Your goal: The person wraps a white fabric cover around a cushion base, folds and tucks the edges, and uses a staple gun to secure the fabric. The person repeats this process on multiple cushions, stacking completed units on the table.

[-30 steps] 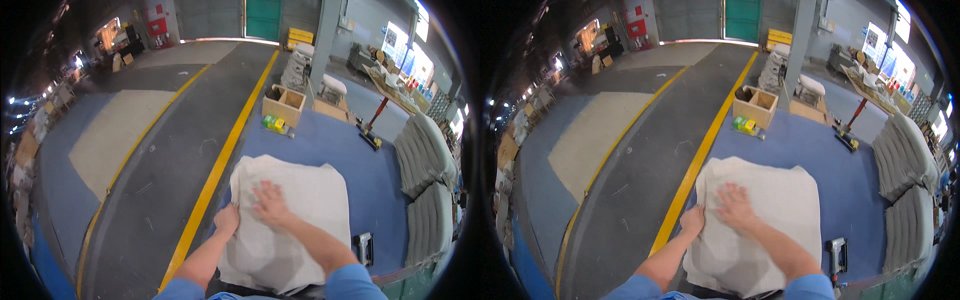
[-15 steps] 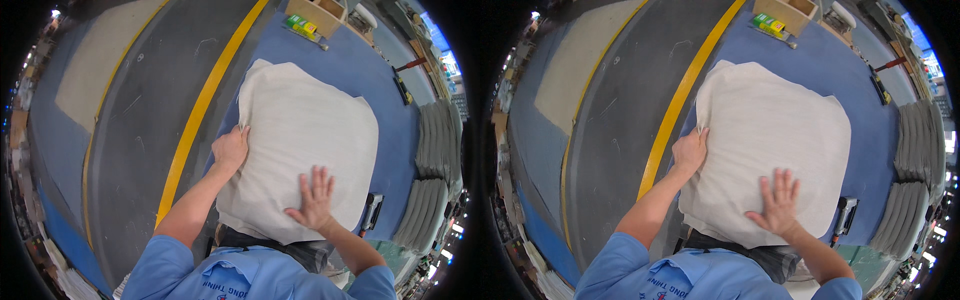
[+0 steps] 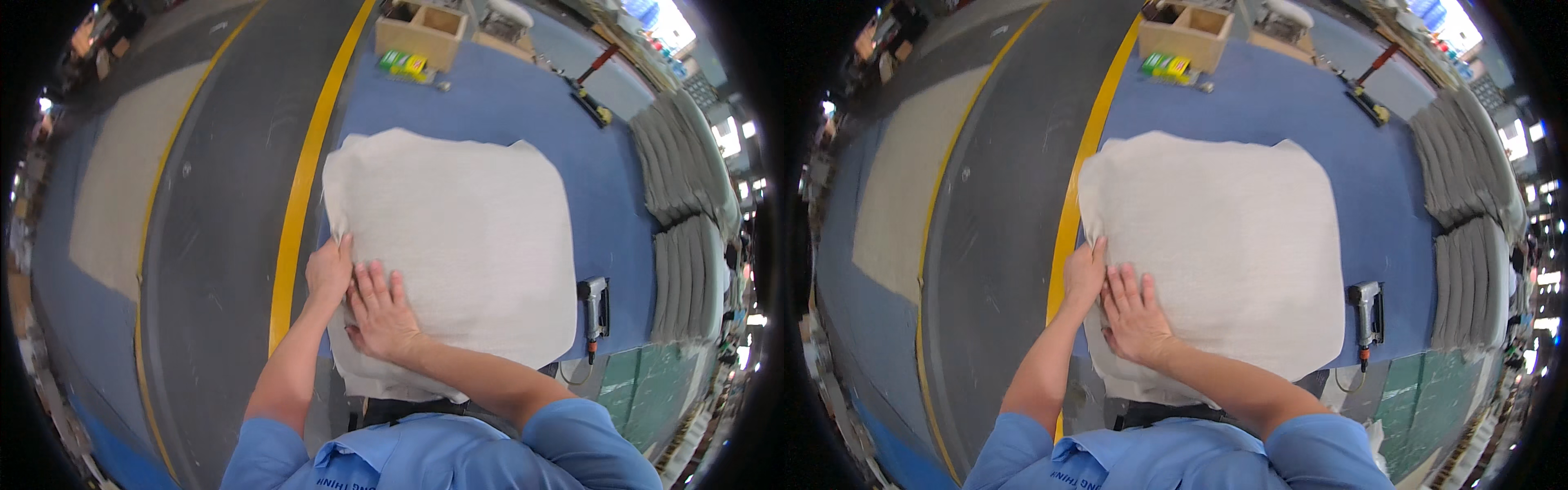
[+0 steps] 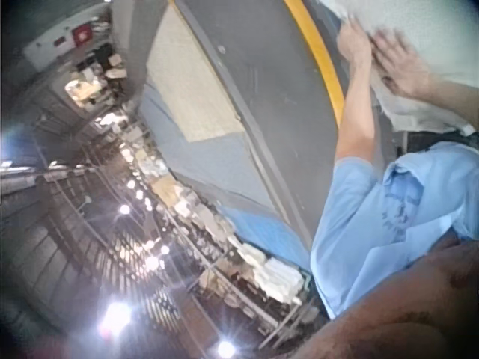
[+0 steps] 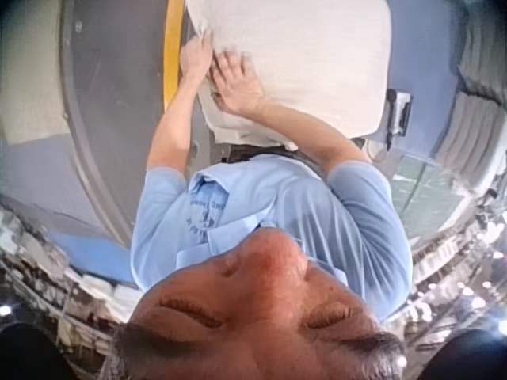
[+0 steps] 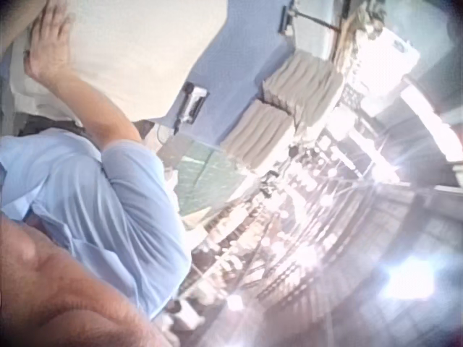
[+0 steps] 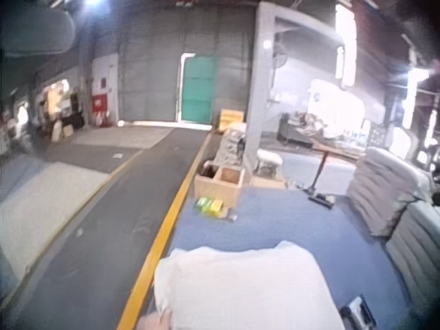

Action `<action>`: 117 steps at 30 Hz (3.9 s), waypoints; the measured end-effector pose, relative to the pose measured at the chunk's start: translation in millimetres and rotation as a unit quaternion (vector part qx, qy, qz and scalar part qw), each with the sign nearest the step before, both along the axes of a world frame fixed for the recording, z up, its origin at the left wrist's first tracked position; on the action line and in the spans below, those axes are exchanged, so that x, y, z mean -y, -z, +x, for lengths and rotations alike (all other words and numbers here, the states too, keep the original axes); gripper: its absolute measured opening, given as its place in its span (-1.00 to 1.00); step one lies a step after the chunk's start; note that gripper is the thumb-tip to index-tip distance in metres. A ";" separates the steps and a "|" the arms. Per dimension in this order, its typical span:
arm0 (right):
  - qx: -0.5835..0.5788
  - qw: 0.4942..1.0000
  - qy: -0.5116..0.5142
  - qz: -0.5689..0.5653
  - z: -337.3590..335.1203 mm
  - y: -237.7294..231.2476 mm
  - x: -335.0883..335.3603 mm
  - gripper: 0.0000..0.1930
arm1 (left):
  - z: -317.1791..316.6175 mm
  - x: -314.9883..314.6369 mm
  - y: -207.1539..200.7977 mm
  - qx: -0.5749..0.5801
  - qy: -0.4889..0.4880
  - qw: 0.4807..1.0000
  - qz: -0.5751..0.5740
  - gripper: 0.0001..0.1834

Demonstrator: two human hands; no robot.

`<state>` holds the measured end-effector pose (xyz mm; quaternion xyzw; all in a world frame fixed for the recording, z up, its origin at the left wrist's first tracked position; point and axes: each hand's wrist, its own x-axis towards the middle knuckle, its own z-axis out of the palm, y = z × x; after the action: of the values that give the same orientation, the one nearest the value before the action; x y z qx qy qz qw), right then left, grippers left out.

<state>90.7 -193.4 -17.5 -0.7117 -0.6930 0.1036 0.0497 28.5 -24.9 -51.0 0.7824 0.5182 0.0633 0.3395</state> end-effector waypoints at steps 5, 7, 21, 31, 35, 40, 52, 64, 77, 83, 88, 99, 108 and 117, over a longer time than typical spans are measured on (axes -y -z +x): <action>-0.113 0.989 0.002 0.095 41.0 -15.0 26.0 -0.05 | 9.1 14.5 -4.7 -0.101 -0.005 0.991 0.082 -0.41; -0.090 0.989 0.031 0.113 92.2 -37.0 64.0 -0.04 | 14.3 16.6 -12.2 -0.134 0.015 0.986 0.100 -0.42; 0.021 0.988 0.142 -0.050 216.4 -34.4 53.0 0.12 | 9.6 15.1 9.4 -0.097 0.046 0.983 0.148 -0.51; 0.023 0.999 0.039 0.004 154.6 -18.7 -122.6 -0.04 | 6.7 10.5 14.9 -0.040 0.063 0.982 0.173 -0.54; 0.037 0.998 0.053 0.008 146.3 -16.5 -134.9 -0.17 | 9.6 13.5 14.4 -0.073 0.039 0.984 0.159 -0.52; -0.078 0.982 0.153 0.079 175.4 -23.0 -96.9 -0.28 | 7.9 17.3 1.3 -0.115 0.044 0.981 0.151 -0.51; -0.066 0.785 0.615 0.028 278.9 -48.1 160.7 -0.23 | -4.2 15.8 -20.9 -0.072 0.037 0.985 0.154 -0.49; 0.022 0.969 0.241 0.042 196.6 -39.0 157.9 0.03 | -70.2 -18.6 1.8 -0.002 -0.047 0.995 0.086 -0.39; 0.014 0.998 -0.020 -0.065 22.2 -35.8 58.8 0.27 | -65.6 -12.5 35.3 0.196 -0.137 0.969 -0.066 -0.34; -0.034 0.999 -0.020 -0.033 -3.8 -25.1 -13.6 0.15 | -69.7 -23.5 45.6 0.188 -0.153 0.969 -0.056 -0.25; -0.018 0.999 -0.029 0.024 2.0 -23.4 -20.2 0.04 | -70.2 -24.0 35.5 0.163 -0.125 0.978 -0.034 -0.29; 0.017 0.966 0.256 0.026 198.0 -44.0 151.0 -0.03 | -65.0 -23.6 36.9 0.149 -0.119 0.980 -0.051 -0.27; 0.033 0.992 0.119 0.003 132.8 -35.4 -35.0 0.16 | -64.9 -24.5 46.9 0.188 -0.131 0.971 -0.073 -0.34; 0.016 0.999 0.033 0.023 73.6 -27.6 -157.9 0.09 | -63.5 -28.3 36.9 0.165 -0.130 0.974 -0.089 -0.42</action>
<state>164.2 -35.5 10.1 -0.7342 -0.6723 0.0749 0.0586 -35.0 3.4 -88.0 0.6540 0.5554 0.1890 0.4777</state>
